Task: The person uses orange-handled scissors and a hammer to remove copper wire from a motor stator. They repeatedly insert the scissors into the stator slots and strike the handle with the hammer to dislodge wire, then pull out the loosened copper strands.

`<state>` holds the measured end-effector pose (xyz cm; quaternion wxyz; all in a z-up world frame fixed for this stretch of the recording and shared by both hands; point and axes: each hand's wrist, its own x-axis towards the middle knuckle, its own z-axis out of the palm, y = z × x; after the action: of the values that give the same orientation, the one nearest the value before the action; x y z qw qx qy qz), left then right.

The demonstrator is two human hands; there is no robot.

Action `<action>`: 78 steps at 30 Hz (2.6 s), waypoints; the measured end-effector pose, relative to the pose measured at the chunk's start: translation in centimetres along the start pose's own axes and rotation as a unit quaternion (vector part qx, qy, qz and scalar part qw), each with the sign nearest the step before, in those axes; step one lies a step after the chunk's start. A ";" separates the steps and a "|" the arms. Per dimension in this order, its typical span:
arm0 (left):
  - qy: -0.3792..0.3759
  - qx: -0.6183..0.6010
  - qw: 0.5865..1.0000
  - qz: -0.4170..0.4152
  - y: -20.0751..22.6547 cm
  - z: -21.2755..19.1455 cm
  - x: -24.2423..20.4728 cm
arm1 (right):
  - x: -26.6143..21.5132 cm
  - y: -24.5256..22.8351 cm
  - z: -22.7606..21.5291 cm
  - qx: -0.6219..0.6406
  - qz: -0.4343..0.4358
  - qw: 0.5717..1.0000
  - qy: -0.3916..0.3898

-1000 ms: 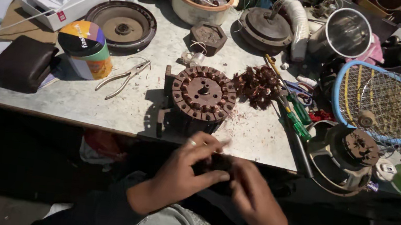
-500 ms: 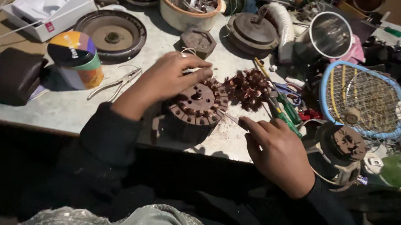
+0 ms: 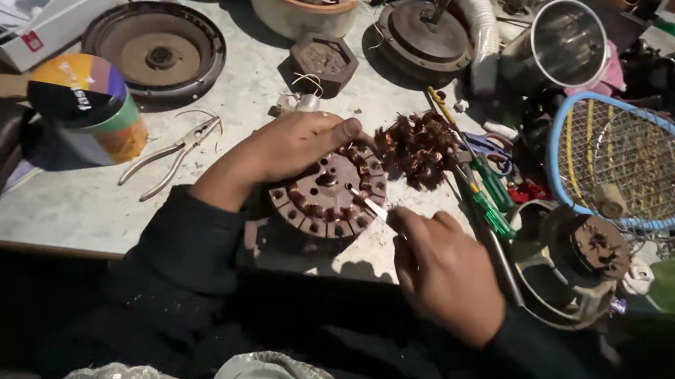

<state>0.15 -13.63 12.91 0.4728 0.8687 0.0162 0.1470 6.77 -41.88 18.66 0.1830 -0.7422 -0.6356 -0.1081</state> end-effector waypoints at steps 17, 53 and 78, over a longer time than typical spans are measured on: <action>0.012 0.020 1.000 -0.015 1.5 -0.5 0.1 | -2.3 -0.8 -2.3 0.024 0.118 0.992 -0.022; -0.029 0.024 0.998 -0.042 0.9 -0.5 -0.4 | -0.6 -2.8 -2.1 0.028 0.062 0.995 -0.068; 0.037 0.008 0.994 -0.098 0.7 -0.1 0.5 | -3.2 -6.5 -1.9 -0.023 0.127 0.991 0.028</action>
<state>0.57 -13.87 13.63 0.4775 0.8603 0.1202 0.1317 -0.03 -44.77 19.97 0.1956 -0.8176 -0.5283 -0.1192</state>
